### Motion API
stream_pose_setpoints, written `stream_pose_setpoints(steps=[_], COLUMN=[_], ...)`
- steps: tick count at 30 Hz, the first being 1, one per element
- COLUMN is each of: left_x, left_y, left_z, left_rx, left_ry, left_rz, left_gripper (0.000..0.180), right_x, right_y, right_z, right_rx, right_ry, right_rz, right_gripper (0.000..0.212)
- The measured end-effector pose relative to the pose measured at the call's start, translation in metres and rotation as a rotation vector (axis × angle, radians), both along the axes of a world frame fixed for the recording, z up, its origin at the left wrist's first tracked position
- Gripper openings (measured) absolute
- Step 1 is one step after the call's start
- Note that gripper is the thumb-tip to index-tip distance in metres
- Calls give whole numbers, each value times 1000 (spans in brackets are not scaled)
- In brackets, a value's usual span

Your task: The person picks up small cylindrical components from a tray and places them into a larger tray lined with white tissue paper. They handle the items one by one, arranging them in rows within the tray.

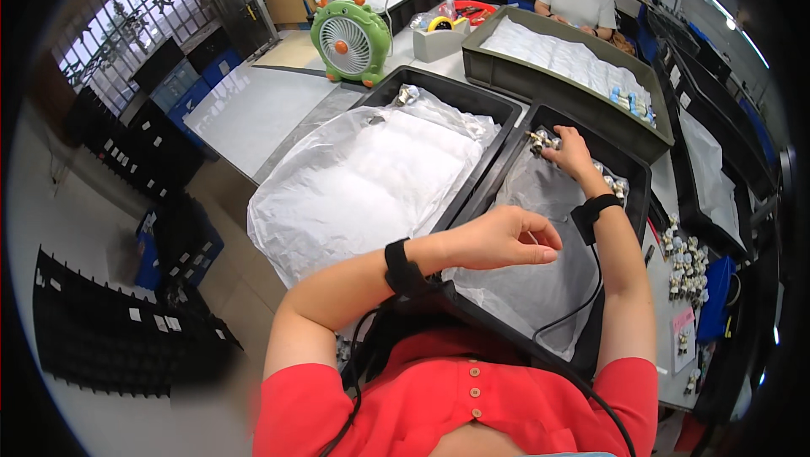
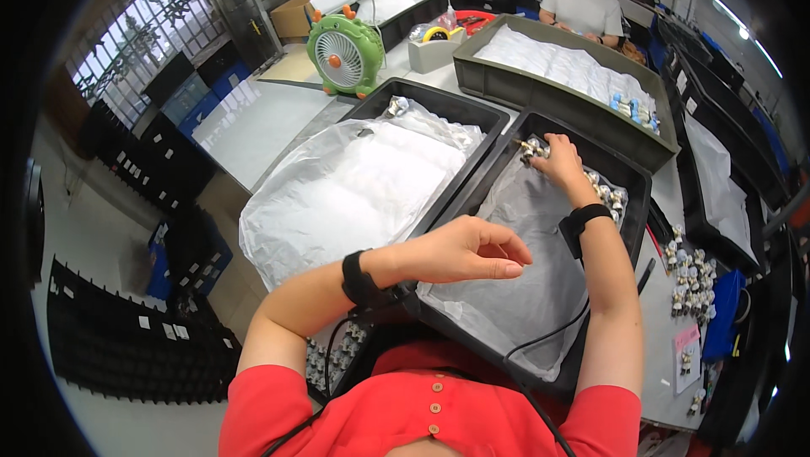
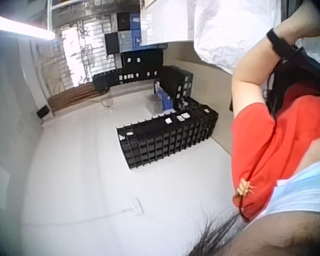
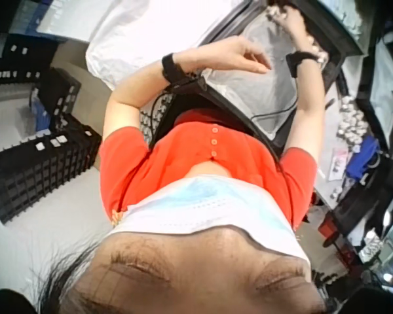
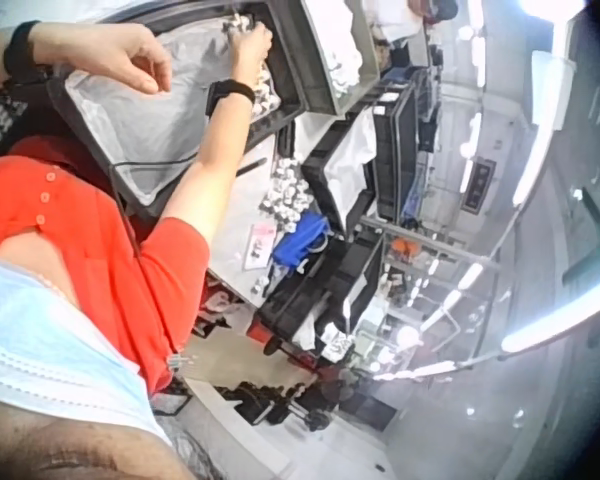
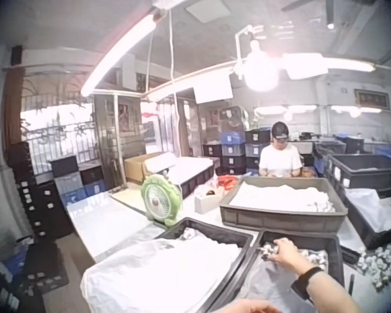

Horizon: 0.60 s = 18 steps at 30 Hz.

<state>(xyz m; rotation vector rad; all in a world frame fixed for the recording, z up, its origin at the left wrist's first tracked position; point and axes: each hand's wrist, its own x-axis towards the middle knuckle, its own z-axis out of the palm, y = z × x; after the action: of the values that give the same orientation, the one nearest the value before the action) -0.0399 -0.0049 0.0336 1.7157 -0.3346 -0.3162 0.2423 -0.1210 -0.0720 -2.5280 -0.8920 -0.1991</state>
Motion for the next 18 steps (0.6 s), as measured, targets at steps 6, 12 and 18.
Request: stream_pose_setpoints(steps=[6,12,18], left_x=[7,12,17], left_y=[21,33,37], left_z=[-26,-35,-39], left_rx=[-307,-396,-510], left_ry=[256,347,364], left_rz=[177,287,299], left_gripper=[24,22,22], right_x=[-1,3,2], right_y=[7,11,13], right_z=[-22,-29,-14], right_rx=[-155,10,-86], right_ry=[-92,-66,7], right_rz=[-35,-53,-112], right_gripper=[58,47,56])
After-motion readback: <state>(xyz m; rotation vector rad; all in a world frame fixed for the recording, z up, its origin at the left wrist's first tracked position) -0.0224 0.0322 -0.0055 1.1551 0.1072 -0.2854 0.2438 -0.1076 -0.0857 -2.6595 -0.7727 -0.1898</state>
